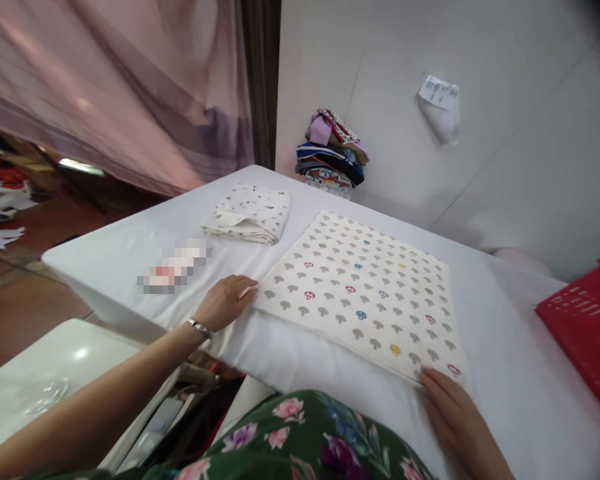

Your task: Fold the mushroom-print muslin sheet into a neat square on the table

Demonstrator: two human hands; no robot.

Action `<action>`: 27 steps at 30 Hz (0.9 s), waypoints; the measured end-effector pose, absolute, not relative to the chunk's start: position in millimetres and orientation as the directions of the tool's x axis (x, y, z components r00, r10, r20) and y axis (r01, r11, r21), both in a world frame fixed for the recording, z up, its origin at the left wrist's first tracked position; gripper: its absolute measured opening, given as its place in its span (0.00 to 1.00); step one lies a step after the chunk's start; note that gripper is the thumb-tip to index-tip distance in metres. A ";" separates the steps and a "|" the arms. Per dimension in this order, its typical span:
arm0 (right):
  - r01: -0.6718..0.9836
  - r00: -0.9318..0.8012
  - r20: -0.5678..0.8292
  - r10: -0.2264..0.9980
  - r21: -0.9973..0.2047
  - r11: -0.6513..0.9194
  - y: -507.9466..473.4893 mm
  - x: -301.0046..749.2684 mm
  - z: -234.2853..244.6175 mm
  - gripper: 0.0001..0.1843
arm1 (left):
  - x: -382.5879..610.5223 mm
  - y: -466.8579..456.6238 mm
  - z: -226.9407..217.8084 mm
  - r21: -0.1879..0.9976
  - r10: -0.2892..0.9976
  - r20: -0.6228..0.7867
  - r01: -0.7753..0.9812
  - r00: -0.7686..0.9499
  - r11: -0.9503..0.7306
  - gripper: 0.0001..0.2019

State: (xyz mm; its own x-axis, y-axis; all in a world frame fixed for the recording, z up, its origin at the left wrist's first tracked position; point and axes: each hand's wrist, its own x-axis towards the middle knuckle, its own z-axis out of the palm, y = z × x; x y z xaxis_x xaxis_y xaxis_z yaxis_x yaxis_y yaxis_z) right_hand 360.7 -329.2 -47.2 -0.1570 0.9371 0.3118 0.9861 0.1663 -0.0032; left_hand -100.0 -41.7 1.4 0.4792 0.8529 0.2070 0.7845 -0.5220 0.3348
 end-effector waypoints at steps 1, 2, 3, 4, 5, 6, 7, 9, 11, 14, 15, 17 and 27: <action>0.988 -0.144 0.311 0.939 -0.016 0.156 -329.0 360.6 -46.9 0.22 | -101.3 -43.7 3.0 0.359 0.872 0.194 0.794 0.450 -0.490 0.18; 0.989 -0.130 0.309 0.942 -0.028 0.146 -329.9 361.8 -47.0 0.21 | -103.1 -45.7 4.1 0.380 0.888 0.184 0.803 0.421 -0.459 0.17; 0.990 -0.120 0.308 0.944 -0.038 0.138 -331.6 364.2 -47.5 0.20 | -105.2 -48.0 4.6 0.397 0.899 0.176 0.807 0.401 -0.437 0.17; 0.990 -0.114 0.316 0.942 -0.044 0.134 -333.8 367.4 -48.0 0.20 | -107.3 -50.4 4.9 0.410 0.905 0.167 0.807 0.391 -0.425 0.16; 0.990 -0.110 0.324 0.940 -0.047 0.133 -336.4 371.0 -48.4 0.20 | -109.1 -53.0 5.1 0.425 0.907 0.158 0.802 0.391 -0.420 0.16; 0.990 -0.107 0.330 0.938 -0.049 0.130 -338.9 374.4 -48.4 0.20 | -110.3 -55.8 5.3 0.443 0.906 0.146 0.792 0.398 -0.420 0.15; 0.990 -0.107 0.332 0.937 -0.049 0.130 -341.2 377.4 -48.0 0.20 | -110.7 -58.5 5.5 0.464 0.906 0.129 0.783 0.403 -0.415 0.15; 0.991 -0.108 0.326 0.939 -0.044 0.129 -344.8 381.5 -46.5 0.20 | -108.7 -63.5 6.0 0.503 0.922 0.087 0.782 0.378 -0.368 0.16; 0.991 -0.108 0.322 0.941 -0.034 0.126 -347.3 383.4 -45.2 0.21 | -103.2 -66.8 6.2 0.515 0.942 0.050 0.800 0.331 -0.308 0.17; 0.995 -0.089 0.336 0.938 -0.007 0.097 -350.6 386.4 -47.2 0.21 | -92.5 -67.2 4.1 0.472 0.954 0.030 0.837 0.298 -0.277 0.18; 0.996 -0.081 0.343 0.936 0.002 0.086 -351.7 388.0 -49.1 0.22 | -89.3 -66.3 2.9 0.454 0.955 0.032 0.847 0.295 -0.277 0.17; 0.997 -0.079 0.359 0.930 0.015 0.079 -353.8 391.8 -53.9 0.22 | -84.7 -63.6 0.3 0.430 0.961 0.033 0.864 0.274 -0.261 0.14; 0.991 -0.123 0.430 0.894 0.094 0.091 -357.1 408.4 -79.5 0.21 | -92.5 -63.4 -7.0 0.377 0.895 0.268 0.815 0.358 -0.439 0.15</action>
